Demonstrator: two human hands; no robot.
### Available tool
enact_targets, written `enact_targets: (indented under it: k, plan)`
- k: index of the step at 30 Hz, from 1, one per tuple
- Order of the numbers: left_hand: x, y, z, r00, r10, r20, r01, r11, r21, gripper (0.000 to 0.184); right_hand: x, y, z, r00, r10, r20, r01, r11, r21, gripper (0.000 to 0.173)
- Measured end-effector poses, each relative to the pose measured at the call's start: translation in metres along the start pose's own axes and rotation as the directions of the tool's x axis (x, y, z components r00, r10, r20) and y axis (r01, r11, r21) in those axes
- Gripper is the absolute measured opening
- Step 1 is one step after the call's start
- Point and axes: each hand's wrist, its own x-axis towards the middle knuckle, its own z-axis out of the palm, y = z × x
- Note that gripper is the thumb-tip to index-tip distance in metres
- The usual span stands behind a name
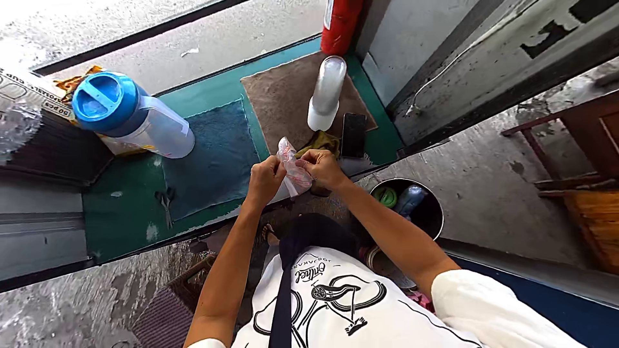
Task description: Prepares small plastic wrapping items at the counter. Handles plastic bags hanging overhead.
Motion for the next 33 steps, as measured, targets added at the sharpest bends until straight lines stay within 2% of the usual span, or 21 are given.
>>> enact_targets:
  k: [2,3,4,5,6,9,11,13,14,16,17,19,22,24,26,29,30,31,33]
  plan:
    - [0.002,-0.002,0.004,0.996,-0.084,-0.004,0.083,0.995,-0.06,0.02,-0.002,0.002,0.008,0.999,0.036,-0.03,-0.032,0.991,0.13,0.015]
    - [0.005,-0.003,0.003,0.982,-0.174,0.076,0.184,0.971,-0.152,0.026,-0.003,0.001,0.009,0.999,0.044,-0.023,-0.039,0.985,0.171,0.014]
    - [0.004,-0.002,-0.001,0.942,-0.255,0.219,0.309,0.913,-0.267,0.033,-0.007,0.0,0.009,0.999,0.037,0.01,-0.038,0.98,0.195,0.015]
    - [0.001,-0.002,-0.005,0.897,-0.27,0.349,0.396,0.841,-0.369,0.038,-0.016,-0.005,0.009,0.997,0.023,0.069,-0.037,0.978,0.206,0.015]
    - [-0.003,-0.005,-0.005,0.879,-0.226,0.419,0.417,0.792,-0.446,0.036,-0.022,-0.01,0.008,0.989,0.01,0.146,-0.042,0.976,0.214,0.016]
    - [-0.014,-0.007,-0.01,0.904,-0.061,0.422,0.329,0.73,-0.599,0.021,-0.03,-0.032,0.003,0.942,-0.045,0.332,0.01,0.995,0.104,0.02]
    - [-0.024,0.003,-0.031,0.932,0.05,0.36,0.199,0.76,-0.619,0.022,-0.04,-0.061,-0.011,0.887,-0.154,0.436,0.224,0.968,-0.112,0.022]
    - [-0.028,0.018,-0.065,0.925,0.207,0.319,0.008,0.828,-0.561,0.029,-0.055,-0.095,-0.025,0.774,-0.333,0.538,0.546,0.782,-0.302,0.019]
    - [-0.028,0.026,-0.084,0.909,0.275,0.313,-0.07,0.841,-0.537,0.03,-0.061,-0.109,-0.03,0.711,-0.41,0.572,0.658,0.674,-0.335,0.018]
    - [-0.028,0.036,-0.112,0.9,0.339,0.272,-0.169,0.849,-0.501,0.032,-0.058,-0.123,-0.034,0.633,-0.525,0.569,0.768,0.519,-0.375,0.019]
    - [-0.029,0.036,-0.123,0.915,0.333,0.227,-0.195,0.86,-0.472,0.034,-0.052,-0.122,-0.035,0.642,-0.55,0.535,0.767,0.486,-0.42,0.019]
    - [-0.031,0.027,-0.143,0.96,0.258,0.108,-0.199,0.902,-0.384,0.037,-0.034,-0.115,-0.039,0.731,-0.541,0.417,0.677,0.497,-0.542,0.022]
    - [-0.037,0.01,-0.144,0.985,0.171,0.001,-0.165,0.955,-0.247,0.038,-0.018,-0.096,-0.029,0.859,-0.448,0.249,0.5,0.626,-0.599,0.023]
    - [-0.038,-0.003,-0.13,0.991,0.13,-0.012,-0.13,0.981,-0.145,0.037,-0.016,-0.083,-0.014,0.931,-0.312,0.191,0.363,0.731,-0.578,0.021]
    - [-0.035,-0.016,-0.109,0.992,0.125,-0.034,-0.127,0.987,-0.094,0.035,-0.017,-0.074,0.006,0.949,-0.286,0.13,0.306,0.749,-0.588,0.019]
    - [-0.027,-0.03,-0.074,0.995,0.083,-0.047,-0.086,0.994,-0.068,0.027,-0.018,-0.059,0.042,0.876,-0.479,0.057,0.428,0.717,-0.55,0.014]
    - [-0.025,-0.035,-0.064,0.998,0.047,-0.043,-0.05,0.996,-0.076,0.025,-0.016,-0.054,0.052,0.885,-0.461,0.063,0.43,0.759,-0.489,0.014]
    - [-0.023,-0.039,-0.055,1.0,0.005,-0.028,-0.007,0.995,-0.1,0.023,-0.014,-0.048,0.059,0.922,-0.38,0.075,0.375,0.829,-0.415,0.018]
    - [-0.023,-0.048,-0.037,0.997,-0.074,0.025,0.077,0.982,-0.174,0.021,-0.007,-0.032,0.065,0.984,-0.141,0.109,0.166,0.946,-0.277,0.027]
